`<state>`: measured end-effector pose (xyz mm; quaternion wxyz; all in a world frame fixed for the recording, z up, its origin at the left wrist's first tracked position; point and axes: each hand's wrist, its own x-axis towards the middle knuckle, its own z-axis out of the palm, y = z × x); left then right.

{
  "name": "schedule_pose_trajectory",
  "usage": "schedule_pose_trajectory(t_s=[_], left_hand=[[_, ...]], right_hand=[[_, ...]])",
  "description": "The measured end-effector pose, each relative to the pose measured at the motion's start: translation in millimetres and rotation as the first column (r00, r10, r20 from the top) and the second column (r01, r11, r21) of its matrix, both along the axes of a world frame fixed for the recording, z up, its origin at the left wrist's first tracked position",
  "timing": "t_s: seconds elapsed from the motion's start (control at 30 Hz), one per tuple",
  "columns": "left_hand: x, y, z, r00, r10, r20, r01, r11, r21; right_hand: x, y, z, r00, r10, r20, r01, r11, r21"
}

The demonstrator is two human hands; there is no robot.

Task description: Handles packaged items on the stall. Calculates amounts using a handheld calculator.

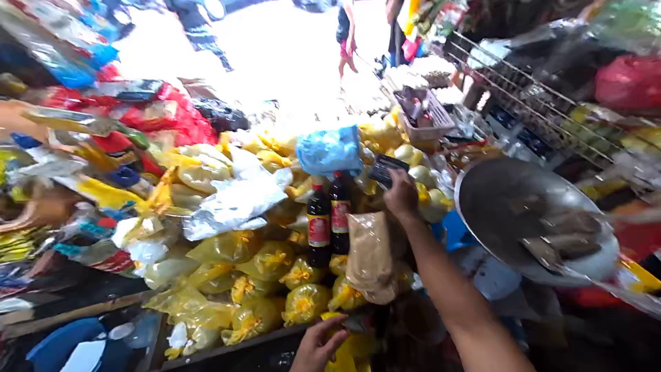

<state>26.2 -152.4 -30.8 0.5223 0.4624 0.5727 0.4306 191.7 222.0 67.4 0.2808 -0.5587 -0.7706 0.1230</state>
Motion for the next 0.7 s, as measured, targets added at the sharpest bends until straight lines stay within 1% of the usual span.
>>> schedule_pose_trajectory(t_s=[0.07, 0.13, 0.23, 0.3, 0.37, 0.43, 0.53, 0.6, 0.7], left_hand=[[-11, 4, -1, 1.0, -0.021, 0.018, 0.022, 0.999, -0.046], [-22, 8, -4, 0.999, -0.028, 0.03, 0.031, 0.995, -0.096], [-34, 11, -9, 0.998, 0.019, 0.052, -0.011, 0.99, -0.141], [-39, 12, -12, 0.993, 0.068, 0.098, -0.053, 0.989, -0.14], [-39, 12, -10, 0.978, 0.104, 0.18, -0.082, 0.989, -0.127], [-38, 14, -4, 0.949, 0.116, 0.294, -0.09, 0.991, -0.102], [-33, 20, 3, 0.888, 0.039, 0.458, -0.042, 0.999, -0.004], [-23, 28, 12, 0.827, -0.028, 0.561, -0.02, 0.997, 0.078], [-4, 38, 34, 0.738, -0.122, 0.664, 0.026, 0.988, 0.153]], right_hand=[[-4, 19, -13, 0.993, 0.002, 0.121, 0.002, 1.0, -0.026], [-9, 34, -24, 0.971, -0.036, 0.235, 0.056, 0.995, -0.078], [-15, 42, -33, 0.953, -0.091, 0.287, 0.125, 0.987, -0.1], [-19, 42, -30, 0.945, -0.109, 0.308, 0.149, 0.983, -0.107], [-22, 41, -26, 0.948, -0.131, 0.289, 0.155, 0.986, -0.064], [-25, 39, -17, 0.962, -0.162, 0.222, 0.161, 0.987, 0.022], [-24, 19, 4, 0.977, -0.179, 0.114, 0.17, 0.981, 0.091], [-18, -10, 19, 0.989, -0.133, 0.068, 0.125, 0.985, 0.122], [2, -78, 31, 1.0, 0.024, 0.006, -0.025, 0.976, 0.218]])
